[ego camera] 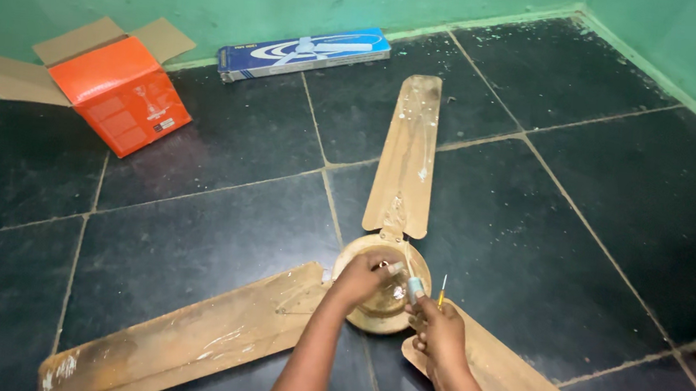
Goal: The person works on the central hub of a ceiling fan lying on the floor. They use a screwdriver to loosen screws and a small brush to clean the internal components, then insert a cylindrical capacitor and connect wires.
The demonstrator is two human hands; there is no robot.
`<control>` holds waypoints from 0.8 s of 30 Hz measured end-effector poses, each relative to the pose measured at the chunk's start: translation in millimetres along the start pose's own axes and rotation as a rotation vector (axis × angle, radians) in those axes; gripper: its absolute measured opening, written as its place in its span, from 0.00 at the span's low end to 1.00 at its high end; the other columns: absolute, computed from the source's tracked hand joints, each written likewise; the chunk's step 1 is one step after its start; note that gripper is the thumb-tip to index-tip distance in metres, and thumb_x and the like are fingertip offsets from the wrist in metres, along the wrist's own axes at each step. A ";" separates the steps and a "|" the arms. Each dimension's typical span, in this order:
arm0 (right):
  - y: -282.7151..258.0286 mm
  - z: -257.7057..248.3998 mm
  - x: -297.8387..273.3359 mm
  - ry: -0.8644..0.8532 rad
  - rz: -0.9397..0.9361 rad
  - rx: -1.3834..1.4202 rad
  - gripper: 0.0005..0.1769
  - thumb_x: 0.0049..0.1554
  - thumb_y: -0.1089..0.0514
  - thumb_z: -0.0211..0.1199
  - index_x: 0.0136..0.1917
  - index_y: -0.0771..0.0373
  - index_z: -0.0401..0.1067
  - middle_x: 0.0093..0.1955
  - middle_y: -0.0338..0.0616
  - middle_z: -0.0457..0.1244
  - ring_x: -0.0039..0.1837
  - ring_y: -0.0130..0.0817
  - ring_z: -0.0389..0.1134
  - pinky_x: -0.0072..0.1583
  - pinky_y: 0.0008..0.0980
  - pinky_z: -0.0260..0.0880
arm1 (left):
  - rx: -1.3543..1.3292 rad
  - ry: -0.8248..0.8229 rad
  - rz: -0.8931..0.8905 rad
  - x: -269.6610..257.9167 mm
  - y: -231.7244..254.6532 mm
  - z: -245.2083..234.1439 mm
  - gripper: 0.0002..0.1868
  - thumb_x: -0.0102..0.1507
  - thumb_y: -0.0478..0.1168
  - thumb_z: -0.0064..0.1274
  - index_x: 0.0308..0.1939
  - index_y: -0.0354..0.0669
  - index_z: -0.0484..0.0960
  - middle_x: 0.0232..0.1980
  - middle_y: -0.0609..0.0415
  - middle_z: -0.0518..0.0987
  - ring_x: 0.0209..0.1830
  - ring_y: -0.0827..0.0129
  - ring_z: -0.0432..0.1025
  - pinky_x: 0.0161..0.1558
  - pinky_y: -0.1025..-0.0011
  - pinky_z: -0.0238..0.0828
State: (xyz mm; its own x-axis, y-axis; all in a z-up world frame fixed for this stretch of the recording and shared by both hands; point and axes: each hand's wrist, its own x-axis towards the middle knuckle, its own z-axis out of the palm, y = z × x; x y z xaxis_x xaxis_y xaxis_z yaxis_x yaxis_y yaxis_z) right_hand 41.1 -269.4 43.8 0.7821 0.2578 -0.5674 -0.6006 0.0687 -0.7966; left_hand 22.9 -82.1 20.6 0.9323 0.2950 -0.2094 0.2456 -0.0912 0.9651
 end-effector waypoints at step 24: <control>-33.9 -7.1 -46.8 0.286 -0.331 -0.506 0.19 0.53 0.48 0.69 0.46 0.67 0.74 0.34 0.46 0.69 0.35 0.30 0.64 0.40 0.32 0.64 | 0.130 0.201 0.029 -4.1 2.6 3.1 0.18 0.63 0.45 0.56 0.54 0.42 0.85 0.52 0.47 0.86 0.50 0.62 0.81 0.52 0.68 0.74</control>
State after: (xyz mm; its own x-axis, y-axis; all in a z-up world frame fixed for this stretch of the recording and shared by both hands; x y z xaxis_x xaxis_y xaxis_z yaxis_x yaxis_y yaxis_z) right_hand 26.1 -290.7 95.8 0.9669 0.0299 -0.2533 -0.2237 -0.3782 -0.8983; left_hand 20.6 -86.5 23.5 0.8709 0.4729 -0.1337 0.2636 -0.2198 0.9393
